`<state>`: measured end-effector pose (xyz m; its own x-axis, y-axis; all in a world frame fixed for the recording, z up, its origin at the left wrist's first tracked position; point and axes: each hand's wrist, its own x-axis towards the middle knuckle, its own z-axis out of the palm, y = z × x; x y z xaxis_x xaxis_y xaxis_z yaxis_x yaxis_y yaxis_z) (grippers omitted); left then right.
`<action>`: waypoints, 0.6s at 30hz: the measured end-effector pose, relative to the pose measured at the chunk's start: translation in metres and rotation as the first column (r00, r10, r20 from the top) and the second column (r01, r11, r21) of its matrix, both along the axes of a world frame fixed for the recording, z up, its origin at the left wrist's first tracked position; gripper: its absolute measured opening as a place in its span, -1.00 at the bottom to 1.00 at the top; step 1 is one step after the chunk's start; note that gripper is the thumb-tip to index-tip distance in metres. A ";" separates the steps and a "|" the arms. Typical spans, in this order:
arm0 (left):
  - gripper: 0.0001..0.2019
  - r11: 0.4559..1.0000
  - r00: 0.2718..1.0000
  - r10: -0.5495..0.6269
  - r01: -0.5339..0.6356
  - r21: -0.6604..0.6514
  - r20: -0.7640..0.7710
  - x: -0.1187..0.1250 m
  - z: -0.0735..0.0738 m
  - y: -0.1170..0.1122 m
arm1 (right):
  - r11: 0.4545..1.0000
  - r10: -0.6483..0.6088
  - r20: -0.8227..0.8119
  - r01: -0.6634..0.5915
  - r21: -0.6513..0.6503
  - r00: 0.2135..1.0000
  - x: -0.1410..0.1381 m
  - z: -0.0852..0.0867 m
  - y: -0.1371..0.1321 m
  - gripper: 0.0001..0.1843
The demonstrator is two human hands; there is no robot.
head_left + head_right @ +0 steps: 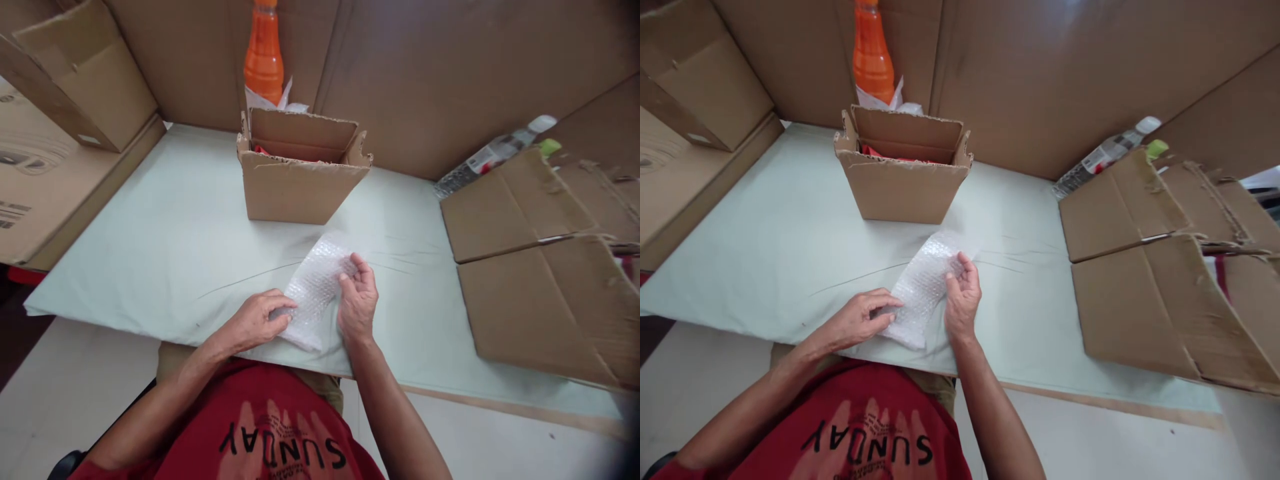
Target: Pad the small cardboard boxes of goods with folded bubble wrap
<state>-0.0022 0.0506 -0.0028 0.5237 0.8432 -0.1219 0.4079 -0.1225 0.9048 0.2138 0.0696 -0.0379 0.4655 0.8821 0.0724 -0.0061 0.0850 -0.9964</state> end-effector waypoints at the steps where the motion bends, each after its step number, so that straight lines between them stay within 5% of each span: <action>1: -0.67 1.000 1.000 0.008 -0.007 0.004 -0.018 0.001 0.000 -0.001 | 1.000 0.029 0.020 -0.029 -0.011 0.999 0.003 0.000 0.002 -0.47; 6: -0.68 0.999 0.997 0.041 -0.043 -0.021 -0.058 -0.002 0.003 -0.007 | 0.989 0.099 0.139 -0.082 -0.123 0.985 0.020 0.000 0.004 -0.44; 10: -0.60 0.993 0.996 -0.070 0.064 -0.100 -0.059 -0.012 0.010 -0.015 | 0.985 0.137 0.334 -0.093 -0.145 0.933 0.025 -0.004 0.005 -0.43; 14: -0.43 0.984 0.984 -0.153 0.143 -0.102 -0.096 -0.021 0.016 -0.027 | 0.979 0.197 0.614 -0.117 -0.168 0.764 0.028 -0.007 0.004 -0.38; 18: -0.47 0.983 0.975 -0.183 0.182 -0.018 -0.128 -0.023 0.016 -0.034 | 0.984 0.158 0.790 -0.030 -0.175 0.592 0.039 0.003 -0.013 -0.33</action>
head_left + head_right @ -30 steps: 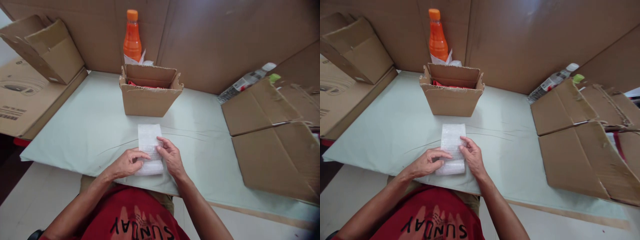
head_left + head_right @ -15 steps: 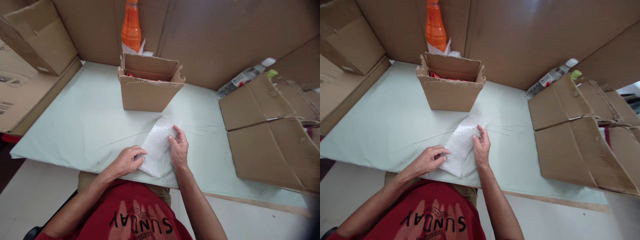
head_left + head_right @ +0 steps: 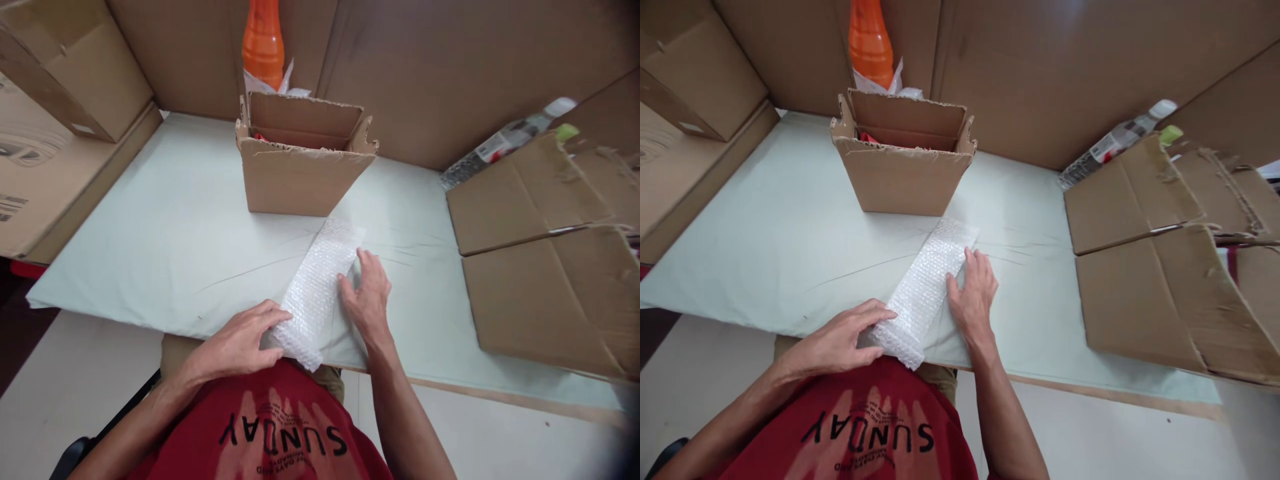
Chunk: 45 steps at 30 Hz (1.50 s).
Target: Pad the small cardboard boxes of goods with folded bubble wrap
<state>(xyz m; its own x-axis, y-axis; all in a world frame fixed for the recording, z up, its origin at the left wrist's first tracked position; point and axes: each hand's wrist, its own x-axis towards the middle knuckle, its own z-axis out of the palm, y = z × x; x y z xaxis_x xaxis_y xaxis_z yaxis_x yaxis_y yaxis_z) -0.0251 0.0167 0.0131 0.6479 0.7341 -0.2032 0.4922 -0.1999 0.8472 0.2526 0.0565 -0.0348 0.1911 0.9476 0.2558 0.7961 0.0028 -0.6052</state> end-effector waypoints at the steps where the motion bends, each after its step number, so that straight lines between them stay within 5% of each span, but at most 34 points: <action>1: -0.48 1.000 1.000 -0.005 0.005 0.025 -0.002 0.000 -0.001 -0.001 | 1.000 0.006 0.028 -0.007 0.013 1.000 0.004 0.006 -0.008 -0.35; 4: -0.53 0.994 0.999 0.037 -0.034 0.099 -0.035 0.003 -0.006 -0.002 | 0.977 0.212 0.042 -0.212 -0.001 0.976 0.012 0.028 -0.037 -0.40; 7: -0.65 0.978 0.989 0.141 -0.133 0.160 -0.039 0.007 -0.011 -0.004 | 0.839 0.531 -0.039 -0.532 -0.110 0.846 0.008 0.044 -0.069 -0.30; 9: -0.71 0.965 0.979 0.204 -0.201 0.166 -0.003 0.009 -0.014 -0.004 | 0.775 0.601 -0.126 -0.614 -0.149 0.789 -0.004 0.045 -0.085 -0.22; 14: -0.78 0.933 0.947 0.301 -0.317 0.170 0.117 0.016 -0.020 0.001 | 0.939 0.307 -0.175 -0.328 -0.105 0.936 -0.034 0.019 -0.093 -0.48; 18: -0.69 0.909 0.914 0.383 -0.399 0.122 0.137 0.022 -0.026 0.011 | 0.983 0.177 -0.081 -0.181 -0.038 0.981 -0.040 0.004 -0.081 -0.54; 26: -0.55 0.935 0.929 0.350 -0.339 0.102 -0.121 0.033 -0.024 0.031 | 0.943 0.208 0.111 -0.229 0.240 0.972 -0.038 0.022 -0.088 -0.53; 31: -0.56 0.941 0.916 0.318 -0.274 0.197 -0.246 0.040 -0.022 0.034 | 0.926 0.346 0.184 -0.367 0.093 0.920 -0.049 0.020 -0.091 -0.67; 35: -0.60 0.877 0.913 0.394 -0.337 0.342 -0.110 0.035 -0.024 0.028 | 0.938 0.324 0.237 -0.345 0.048 0.916 -0.050 0.008 -0.084 -0.74; 38: -0.62 0.823 0.951 0.303 -0.294 0.485 0.062 0.027 -0.020 0.020 | 0.933 0.332 0.184 -0.351 0.081 0.925 -0.046 0.008 -0.080 -0.74; 41: -0.56 0.835 0.985 0.141 -0.174 0.522 0.103 0.022 -0.016 0.012 | 0.917 0.393 0.058 -0.396 0.056 0.918 -0.040 0.015 -0.077 -0.75; 45: -0.63 0.886 0.986 0.141 -0.165 0.433 0.087 0.024 -0.017 0.009 | 0.901 0.418 -0.143 -0.429 -0.059 0.897 -0.035 0.020 -0.077 -0.77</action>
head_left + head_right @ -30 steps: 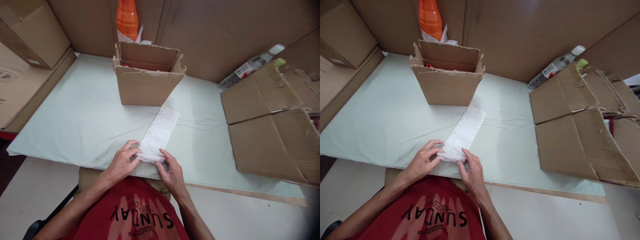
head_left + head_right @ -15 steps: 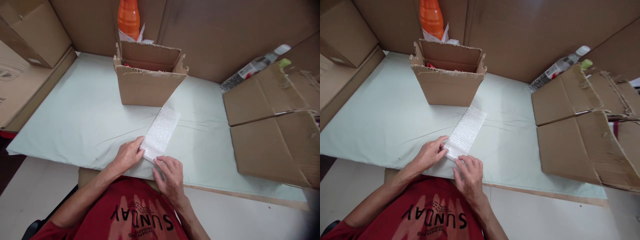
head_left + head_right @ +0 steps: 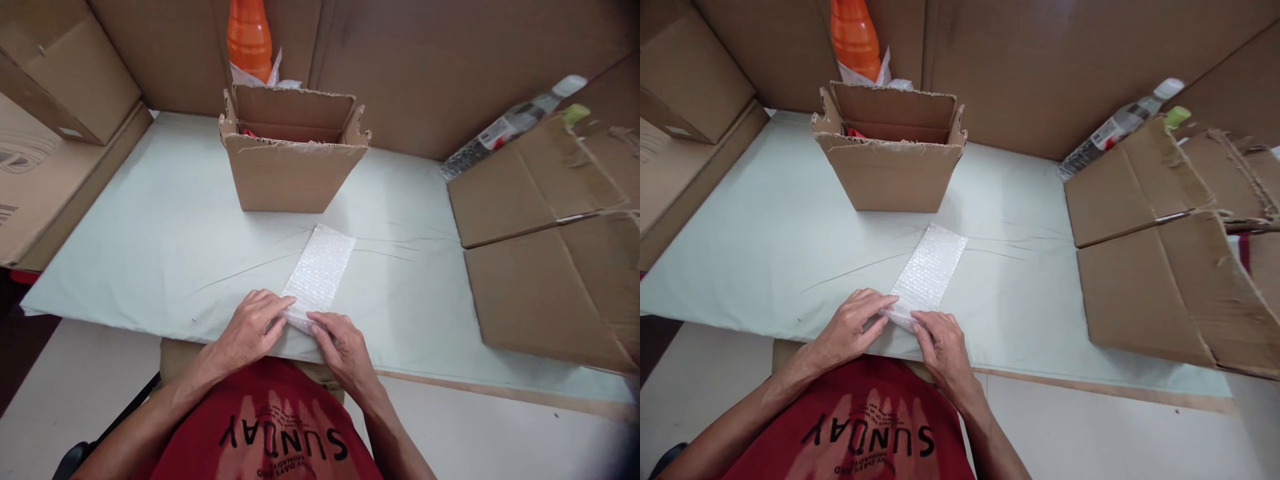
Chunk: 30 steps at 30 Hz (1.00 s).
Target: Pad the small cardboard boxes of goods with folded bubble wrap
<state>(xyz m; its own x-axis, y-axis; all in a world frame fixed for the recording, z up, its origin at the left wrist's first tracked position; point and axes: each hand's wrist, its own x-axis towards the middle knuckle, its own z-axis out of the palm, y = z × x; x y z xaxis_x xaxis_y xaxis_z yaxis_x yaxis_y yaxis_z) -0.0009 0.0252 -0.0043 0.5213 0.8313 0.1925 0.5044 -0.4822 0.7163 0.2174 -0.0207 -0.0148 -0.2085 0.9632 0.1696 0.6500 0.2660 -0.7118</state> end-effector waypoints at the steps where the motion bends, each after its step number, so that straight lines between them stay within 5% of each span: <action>1: -0.66 1.000 1.000 0.020 -0.020 -0.023 -0.002 0.001 -0.002 0.001 | 1.000 -0.021 -0.006 0.021 -0.015 1.000 0.001 0.000 -0.001 -0.78; 5: -0.67 0.991 0.994 0.110 -0.110 -0.074 -0.007 0.008 -0.011 0.008 | 0.971 -0.160 0.051 0.148 0.189 0.986 0.002 -0.002 -0.006 -0.76; 8: -0.66 0.988 0.991 0.127 -0.131 -0.080 -0.050 0.014 -0.014 0.014 | 0.936 -0.164 0.134 0.111 0.333 0.977 0.002 0.001 -0.011 -0.72; 13: -0.68 0.987 0.986 0.153 -0.150 0.047 -0.060 0.018 -0.013 0.016 | 0.965 -0.070 0.295 -0.010 0.261 0.953 0.000 -0.003 -0.007 -0.71; 18: -0.61 0.997 0.996 0.020 -0.025 0.068 0.083 0.004 -0.011 0.006 | 0.983 -0.011 0.123 -0.012 0.184 0.992 0.003 -0.007 -0.001 -0.72; 21: -0.63 0.998 0.994 0.058 -0.056 -0.024 0.091 0.000 -0.010 0.004 | 0.993 -0.002 0.068 -0.006 0.116 0.998 0.005 -0.005 -0.001 -0.74; 25: -0.65 0.992 0.992 0.126 -0.126 0.020 0.009 0.006 -0.012 0.012 | 0.964 -0.101 0.143 0.061 0.260 0.985 0.007 0.000 -0.003 -0.72; 30: -0.70 0.981 0.986 0.163 -0.157 0.112 -0.045 0.015 -0.016 0.022 | 0.954 -0.070 0.291 -0.021 0.298 0.954 0.004 -0.004 -0.001 -0.68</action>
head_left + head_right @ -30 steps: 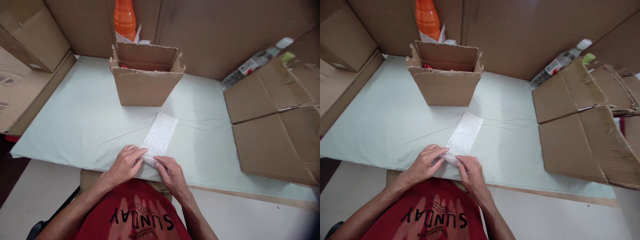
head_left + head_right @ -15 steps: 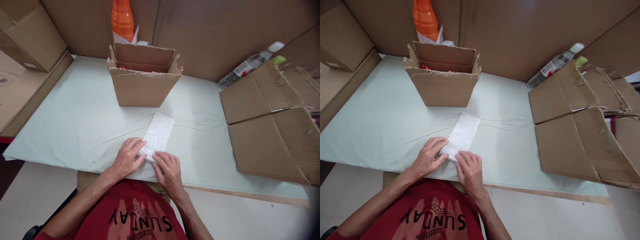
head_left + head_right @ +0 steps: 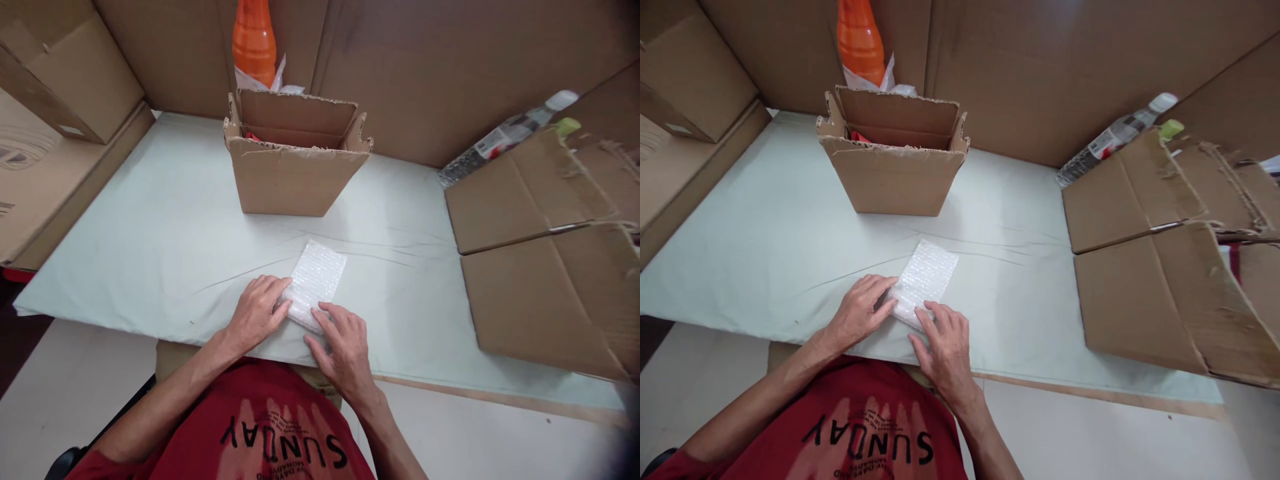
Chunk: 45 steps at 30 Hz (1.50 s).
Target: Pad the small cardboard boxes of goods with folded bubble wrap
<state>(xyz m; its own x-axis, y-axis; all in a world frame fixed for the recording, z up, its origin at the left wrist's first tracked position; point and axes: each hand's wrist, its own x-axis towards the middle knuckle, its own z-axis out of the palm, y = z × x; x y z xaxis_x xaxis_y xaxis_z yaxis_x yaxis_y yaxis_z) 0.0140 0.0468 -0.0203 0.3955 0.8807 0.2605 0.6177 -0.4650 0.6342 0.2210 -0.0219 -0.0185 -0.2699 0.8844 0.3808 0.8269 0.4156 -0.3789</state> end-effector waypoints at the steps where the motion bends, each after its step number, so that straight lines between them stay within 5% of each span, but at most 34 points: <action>1: -0.69 1.000 1.000 -0.002 0.002 0.013 0.019 0.000 0.000 -0.001 | 1.000 0.004 0.007 -0.004 -0.004 1.000 -0.001 -0.002 0.001 -0.68; 8: -0.55 0.986 0.971 -0.144 0.157 -0.055 0.192 -0.013 0.008 -0.015 | 0.986 0.008 -0.216 -0.044 -0.163 0.976 0.003 -0.003 0.006 -0.71; 18: -0.65 0.999 1.000 -0.016 0.016 -0.042 0.012 0.002 0.000 0.005 | 0.999 -0.033 -0.004 0.033 -0.006 0.999 0.002 0.001 0.002 -0.68; 22: -0.65 0.983 0.987 0.116 -0.098 -0.156 0.113 0.002 0.001 0.001 | 0.999 -0.030 0.017 0.030 -0.019 0.999 0.000 -0.007 0.012 -0.70; 25: -0.51 0.880 0.882 0.339 -0.174 -0.441 0.327 -0.002 0.003 -0.012 | 0.993 -0.112 -0.157 0.103 -0.061 0.981 -0.001 -0.009 0.020 -0.73; 28: -0.33 0.700 0.656 0.535 0.008 -0.714 0.532 0.000 0.006 -0.023 | 0.964 -0.211 -0.358 0.133 -0.232 0.909 -0.007 -0.005 0.020 -0.71; 31: -0.17 0.577 0.444 0.655 0.226 -0.785 0.611 0.005 0.009 -0.026 | 0.914 -0.225 -0.483 0.010 -0.406 0.846 -0.015 -0.001 0.016 -0.72; 33: -0.12 0.546 0.384 0.699 0.259 -0.797 0.604 0.008 0.012 -0.024 | 0.909 -0.204 -0.500 -0.027 -0.417 0.842 -0.016 -0.001 0.013 -0.74; 37: -0.14 0.581 0.388 0.660 0.279 -0.764 0.644 0.011 0.016 -0.022 | 0.933 -0.248 -0.515 0.059 -0.355 0.821 -0.005 -0.003 0.014 -0.53; 40: -0.18 0.620 0.459 0.579 0.288 -0.730 0.673 0.012 0.013 -0.023 | 0.897 -0.239 -0.579 -0.051 -0.440 0.780 0.001 0.001 0.020 -0.32; 42: -0.22 0.654 0.551 0.498 0.268 -0.707 0.669 0.012 0.009 -0.023 | 0.862 -0.215 -0.586 -0.130 -0.490 0.781 0.000 0.005 0.025 -0.46; 45: -0.33 0.819 0.713 0.343 0.093 -0.566 0.612 0.005 0.009 -0.013 | 0.845 -0.244 -0.588 -0.128 -0.519 0.771 -0.004 0.010 0.031 -0.70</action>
<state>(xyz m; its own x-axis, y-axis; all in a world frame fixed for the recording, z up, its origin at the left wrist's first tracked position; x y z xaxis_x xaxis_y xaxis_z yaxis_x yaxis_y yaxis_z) 0.0191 0.0334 -0.0115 0.1823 0.9767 -0.1129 -0.0437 0.1227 0.9915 0.2173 0.0088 -0.0083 -0.0836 0.9944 -0.0640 0.3478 -0.0310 -0.9370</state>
